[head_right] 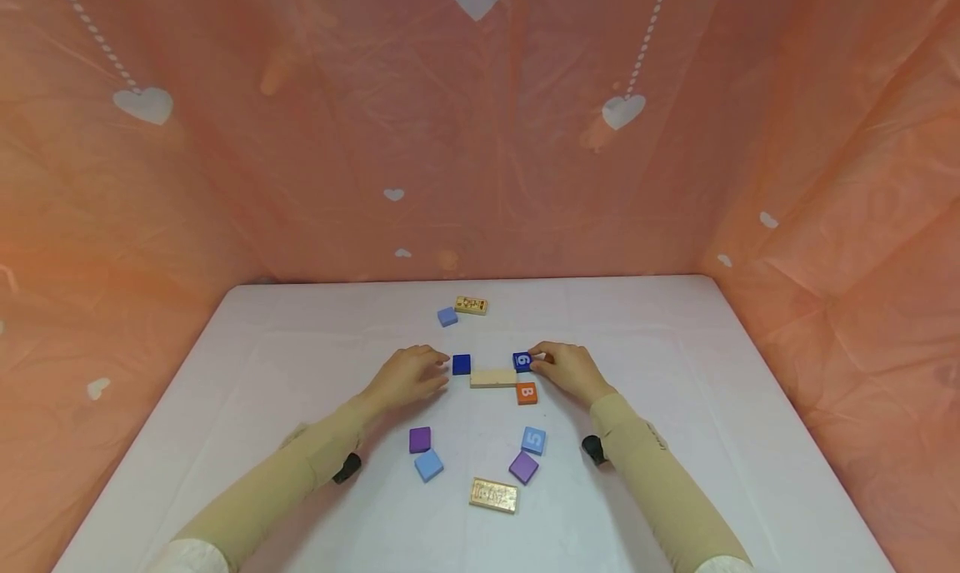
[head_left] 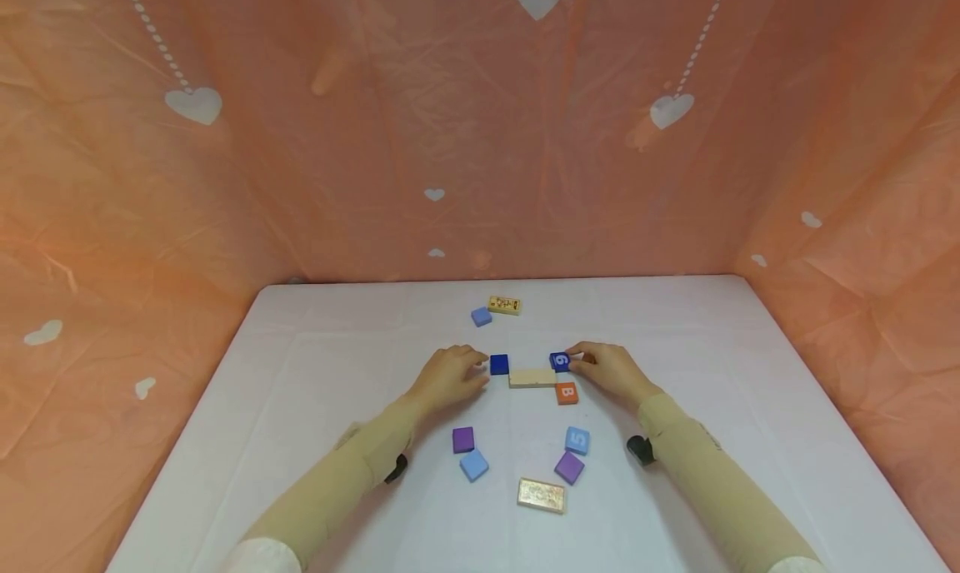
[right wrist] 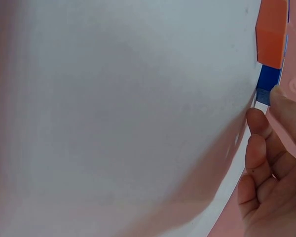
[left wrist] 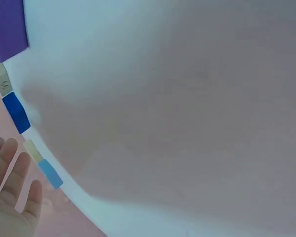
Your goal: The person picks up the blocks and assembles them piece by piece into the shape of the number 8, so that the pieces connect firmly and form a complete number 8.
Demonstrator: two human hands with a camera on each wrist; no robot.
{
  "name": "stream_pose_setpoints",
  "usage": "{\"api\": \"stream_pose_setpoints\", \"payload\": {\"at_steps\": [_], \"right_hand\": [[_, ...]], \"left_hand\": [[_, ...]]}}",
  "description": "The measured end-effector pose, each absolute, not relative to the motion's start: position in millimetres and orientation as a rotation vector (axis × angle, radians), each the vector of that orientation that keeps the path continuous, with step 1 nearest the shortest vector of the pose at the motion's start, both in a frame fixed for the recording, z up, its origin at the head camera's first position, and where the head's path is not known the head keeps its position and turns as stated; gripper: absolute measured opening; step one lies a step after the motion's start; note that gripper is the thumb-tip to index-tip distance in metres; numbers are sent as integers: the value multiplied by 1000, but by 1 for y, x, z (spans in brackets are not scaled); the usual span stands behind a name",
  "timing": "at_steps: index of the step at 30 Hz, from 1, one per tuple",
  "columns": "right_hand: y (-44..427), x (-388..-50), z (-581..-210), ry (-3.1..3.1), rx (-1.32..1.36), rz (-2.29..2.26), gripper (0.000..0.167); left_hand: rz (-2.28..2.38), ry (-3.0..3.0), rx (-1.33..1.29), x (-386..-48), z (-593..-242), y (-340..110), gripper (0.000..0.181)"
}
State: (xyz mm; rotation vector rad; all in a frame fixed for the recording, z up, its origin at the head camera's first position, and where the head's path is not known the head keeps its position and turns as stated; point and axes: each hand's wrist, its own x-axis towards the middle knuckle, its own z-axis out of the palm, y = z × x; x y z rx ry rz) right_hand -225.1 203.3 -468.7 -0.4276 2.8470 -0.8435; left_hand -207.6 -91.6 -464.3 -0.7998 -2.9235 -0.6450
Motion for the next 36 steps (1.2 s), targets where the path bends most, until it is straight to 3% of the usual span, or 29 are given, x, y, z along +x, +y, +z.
{"api": "stream_pose_setpoints", "payload": {"at_steps": [24, 36], "right_hand": [[203, -223, -469, 2831, -404, -862, 30], [203, -223, -469, 2815, -379, -865, 30]], "left_hand": [[-544, -2970, -1131, -160, -458, -132, 37], [-467, -2950, -1184, -154, -464, -138, 31]]}}
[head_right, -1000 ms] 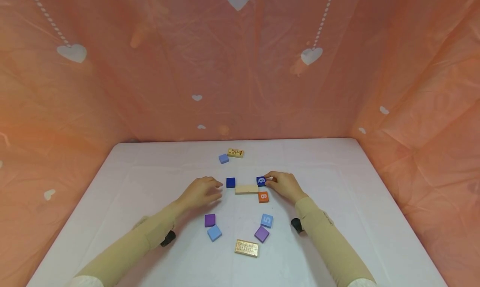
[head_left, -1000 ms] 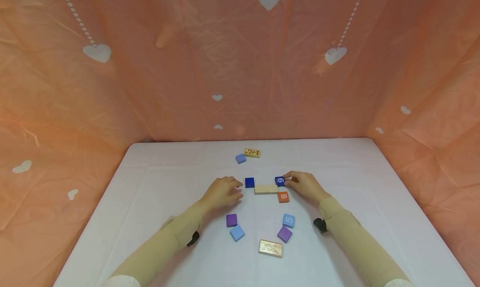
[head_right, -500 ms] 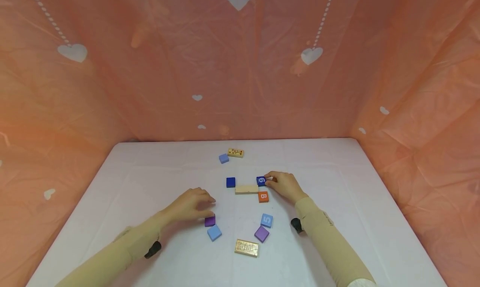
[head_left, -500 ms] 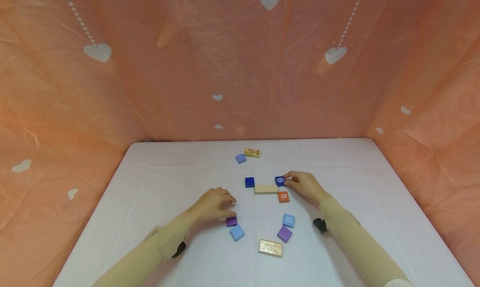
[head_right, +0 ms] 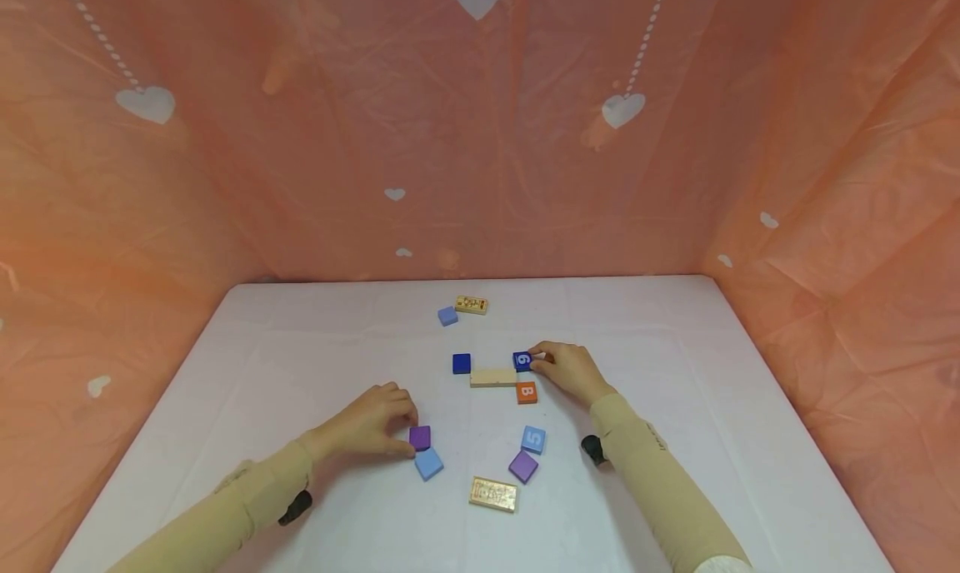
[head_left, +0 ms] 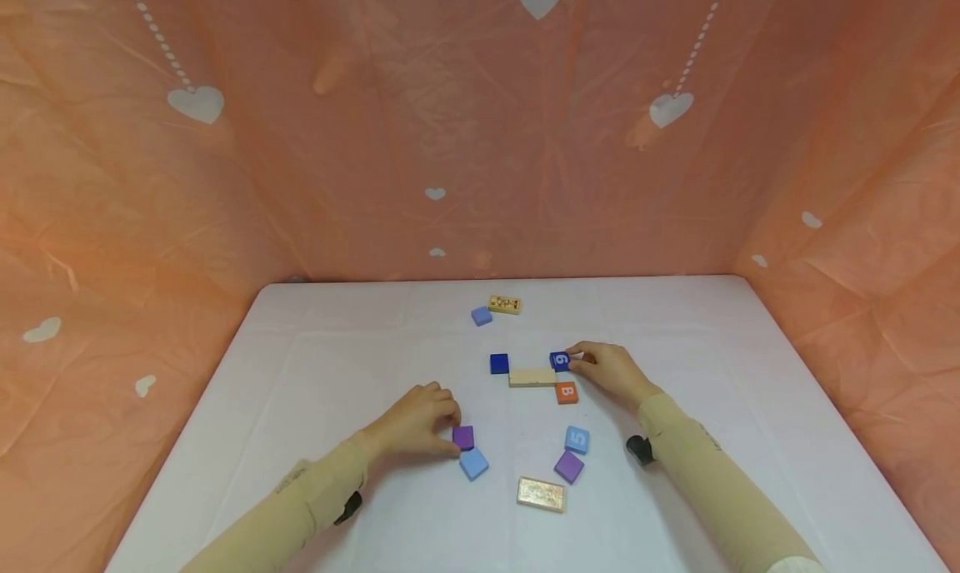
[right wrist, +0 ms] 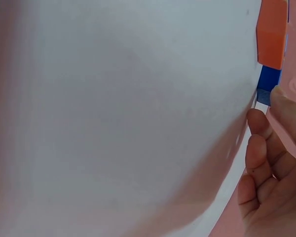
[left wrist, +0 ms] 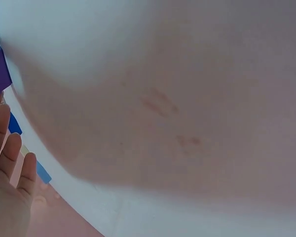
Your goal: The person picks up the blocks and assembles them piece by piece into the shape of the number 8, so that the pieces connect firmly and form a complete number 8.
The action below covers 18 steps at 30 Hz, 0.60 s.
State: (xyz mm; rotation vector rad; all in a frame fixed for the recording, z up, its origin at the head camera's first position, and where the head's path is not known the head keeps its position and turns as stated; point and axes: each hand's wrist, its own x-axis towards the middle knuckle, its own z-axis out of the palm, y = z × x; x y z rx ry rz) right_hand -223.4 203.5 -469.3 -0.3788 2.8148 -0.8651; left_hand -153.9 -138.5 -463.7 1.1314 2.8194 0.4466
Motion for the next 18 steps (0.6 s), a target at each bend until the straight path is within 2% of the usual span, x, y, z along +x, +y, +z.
{"api": "stream_pose_setpoints", "payload": {"at_steps": [18], "right_hand": [[203, -223, -467, 2807, -376, -878, 30]], "left_hand": [[454, 2852, 1133, -160, -466, -131, 27]]}}
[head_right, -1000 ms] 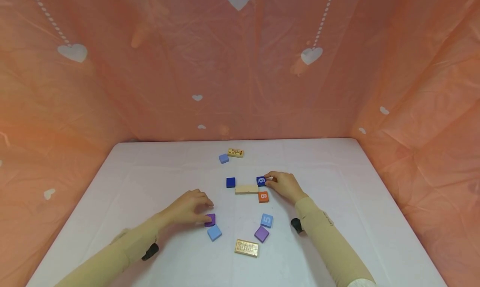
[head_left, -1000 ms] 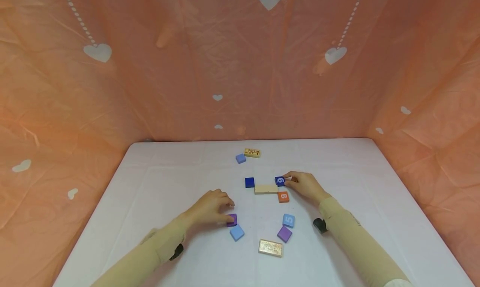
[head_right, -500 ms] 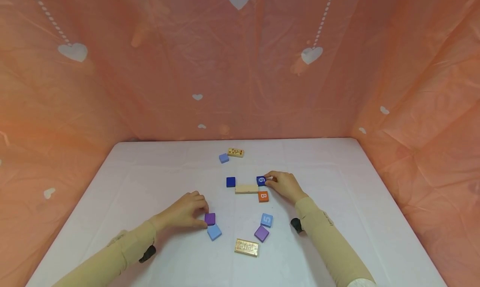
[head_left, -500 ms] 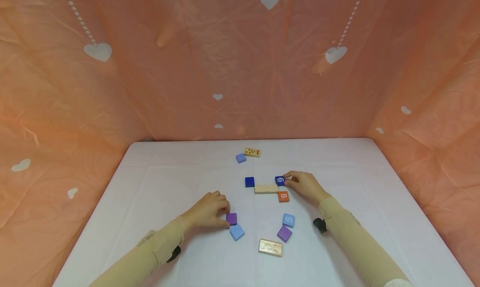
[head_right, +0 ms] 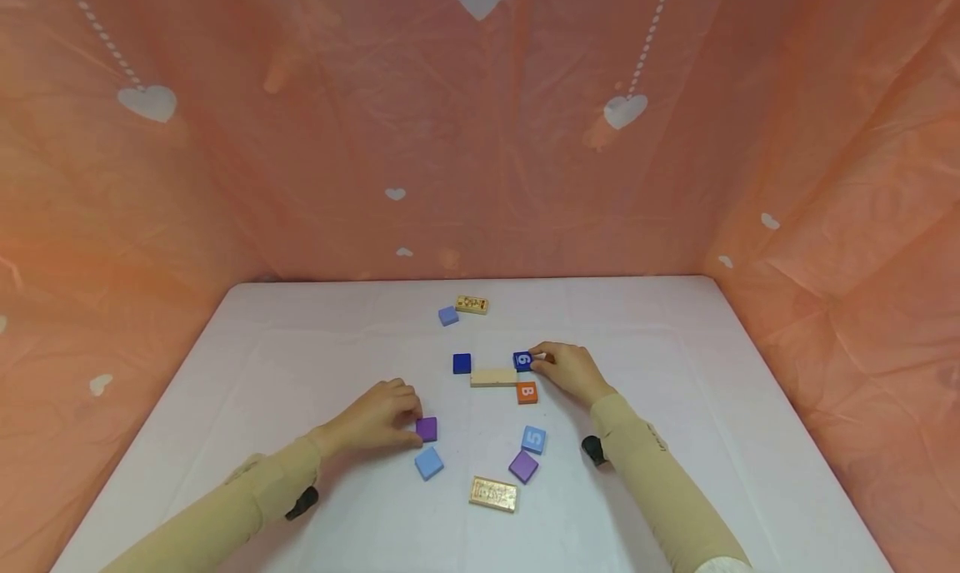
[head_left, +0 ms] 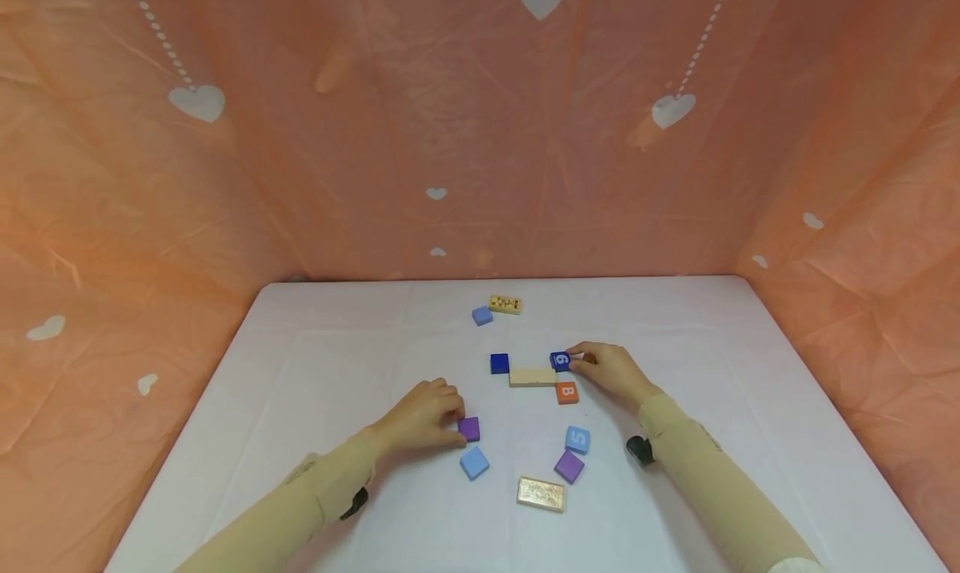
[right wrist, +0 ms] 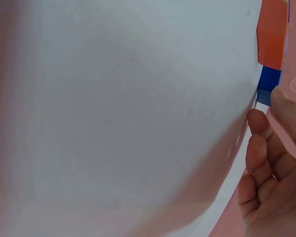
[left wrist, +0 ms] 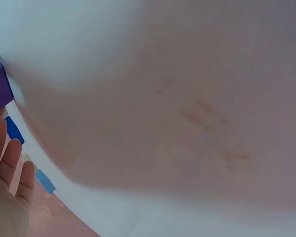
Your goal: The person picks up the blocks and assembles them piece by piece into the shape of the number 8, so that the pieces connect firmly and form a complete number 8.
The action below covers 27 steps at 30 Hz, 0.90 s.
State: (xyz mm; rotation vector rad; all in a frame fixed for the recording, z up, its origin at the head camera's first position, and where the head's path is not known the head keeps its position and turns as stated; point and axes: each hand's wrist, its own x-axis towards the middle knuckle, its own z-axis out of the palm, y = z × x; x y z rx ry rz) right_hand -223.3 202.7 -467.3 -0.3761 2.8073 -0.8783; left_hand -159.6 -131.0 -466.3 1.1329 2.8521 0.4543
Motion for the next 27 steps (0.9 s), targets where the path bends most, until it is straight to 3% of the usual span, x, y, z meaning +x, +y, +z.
{"api": "stream_pose_setpoints", "payload": {"at_steps": [27], "right_hand": [[203, -224, -469, 2800, -373, -914, 30]], "left_hand": [[341, 2979, 1021, -190, -466, -82, 25]]}}
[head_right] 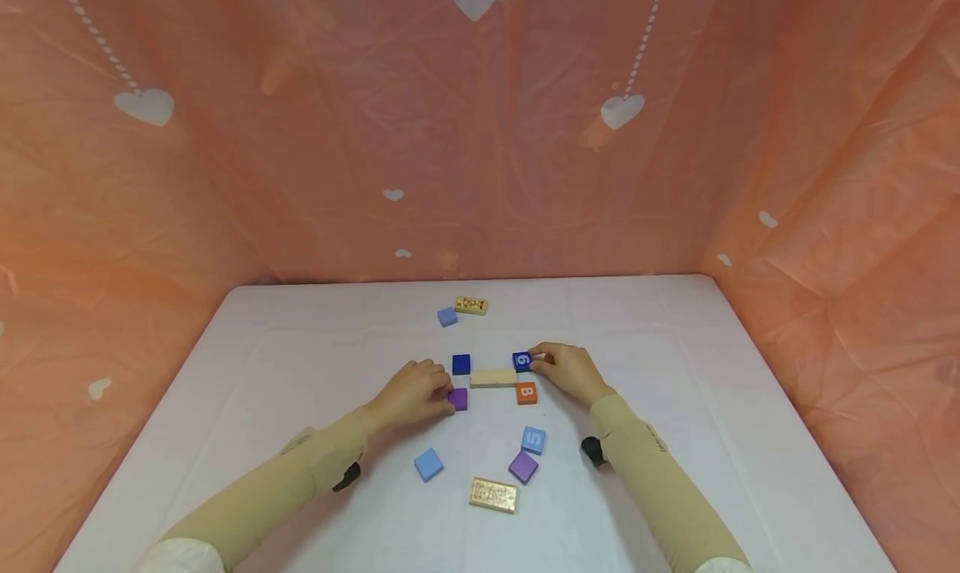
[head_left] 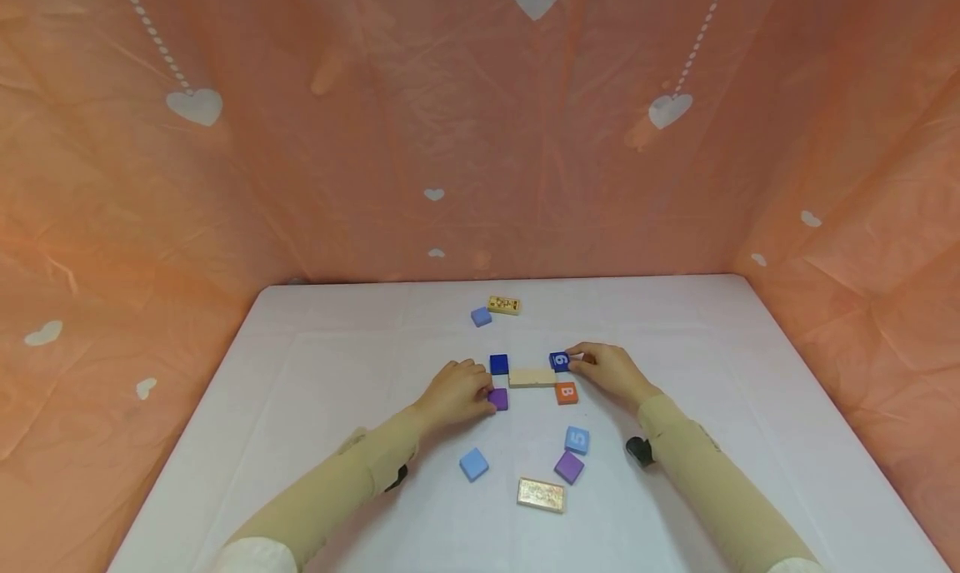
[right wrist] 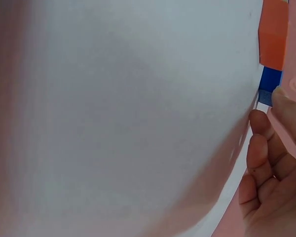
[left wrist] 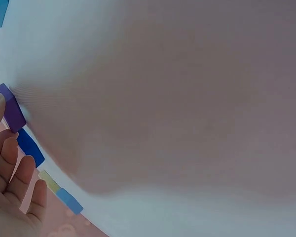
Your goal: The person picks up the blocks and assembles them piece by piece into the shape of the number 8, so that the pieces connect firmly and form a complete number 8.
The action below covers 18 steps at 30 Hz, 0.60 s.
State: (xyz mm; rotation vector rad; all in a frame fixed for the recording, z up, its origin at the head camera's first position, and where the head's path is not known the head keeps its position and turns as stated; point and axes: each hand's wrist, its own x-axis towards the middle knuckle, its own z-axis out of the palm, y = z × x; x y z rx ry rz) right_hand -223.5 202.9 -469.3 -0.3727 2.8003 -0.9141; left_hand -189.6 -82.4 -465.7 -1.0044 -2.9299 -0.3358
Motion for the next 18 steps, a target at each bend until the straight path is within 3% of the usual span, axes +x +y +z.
{"api": "stream_pose_setpoints", "payload": {"at_steps": [18], "right_hand": [[204, -224, -471, 2817, -382, -923, 29]], "left_hand": [[-343, -2955, -968, -196, -468, -76, 26]]}}
